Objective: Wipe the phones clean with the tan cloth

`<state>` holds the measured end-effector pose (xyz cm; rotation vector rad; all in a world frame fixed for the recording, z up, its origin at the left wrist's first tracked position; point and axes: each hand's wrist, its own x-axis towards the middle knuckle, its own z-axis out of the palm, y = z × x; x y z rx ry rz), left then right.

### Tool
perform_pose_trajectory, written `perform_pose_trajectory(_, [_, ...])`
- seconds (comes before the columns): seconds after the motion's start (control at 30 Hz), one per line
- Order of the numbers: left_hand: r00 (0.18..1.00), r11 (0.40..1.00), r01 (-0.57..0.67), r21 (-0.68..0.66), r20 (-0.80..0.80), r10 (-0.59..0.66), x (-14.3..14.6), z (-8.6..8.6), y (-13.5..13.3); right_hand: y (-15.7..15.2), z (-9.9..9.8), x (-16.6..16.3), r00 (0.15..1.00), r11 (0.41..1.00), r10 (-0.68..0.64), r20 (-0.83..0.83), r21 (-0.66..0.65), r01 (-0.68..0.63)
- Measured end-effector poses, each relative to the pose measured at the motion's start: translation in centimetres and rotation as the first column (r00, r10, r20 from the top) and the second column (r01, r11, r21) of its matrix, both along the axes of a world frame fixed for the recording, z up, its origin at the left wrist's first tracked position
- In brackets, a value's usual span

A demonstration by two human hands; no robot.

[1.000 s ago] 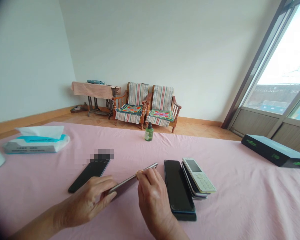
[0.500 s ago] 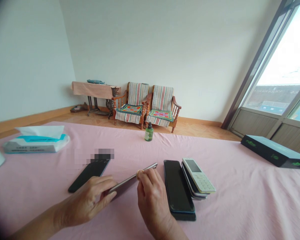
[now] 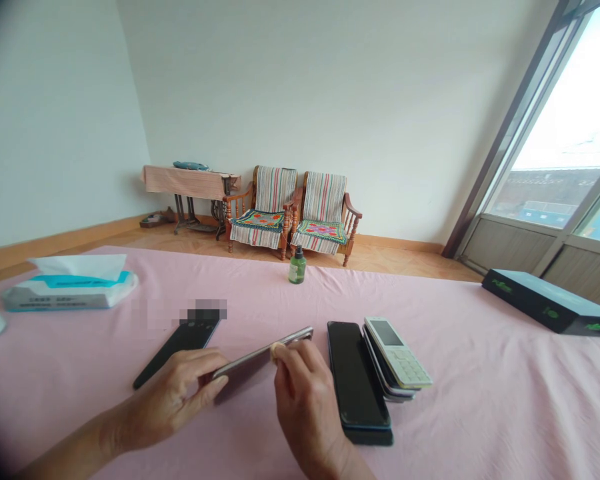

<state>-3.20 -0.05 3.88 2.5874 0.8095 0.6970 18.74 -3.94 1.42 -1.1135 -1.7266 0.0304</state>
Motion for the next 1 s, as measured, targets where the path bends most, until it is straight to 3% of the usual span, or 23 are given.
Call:
perform_pose_trajectory(0.1, [1.000,0.999,-0.002,-0.033,0.000,0.002,0.0,-0.1,0.0,0.7,0.3,2.0,0.980,0.980,-0.191,-0.058,0.048,0.194])
perform_pose_trajectory(0.2, [1.000,0.999,0.008,-0.040,0.002,-0.008,0.1,-0.2,0.1,1.4,0.5,3.6,0.959,0.960,-0.281,-0.042,-0.003,0.281])
perform_pose_trajectory(0.37, [1.000,0.998,-0.014,-0.055,0.021,0.015,0.3,-0.5,0.1,1.6,-0.1,3.2,0.965,0.963,-0.261,0.021,-0.068,0.262])
perform_pose_trajectory(0.57, [0.996,0.994,-0.089,-0.071,0.014,0.090,0.8,-1.2,0.1,1.1,-1.0,0.8,0.995,0.993,-0.098,0.022,-0.066,0.099])
perform_pose_trajectory(0.7, [0.997,0.998,-0.058,-0.030,0.058,0.060,0.7,-1.2,0.1,0.9,-0.1,1.0,0.985,0.985,-0.170,-0.021,0.018,0.171])
perform_pose_trajectory(0.83, [0.995,0.999,-0.042,-0.022,0.088,0.043,0.5,-1.0,0.1,1.0,0.6,2.5,0.958,0.958,-0.285,-0.025,0.012,0.285])
perform_pose_trajectory(1.0, [0.984,0.988,-0.070,-0.140,0.150,0.091,0.6,-1.0,0.2,1.0,0.4,2.4,0.969,0.969,-0.246,0.012,-0.005,0.246])
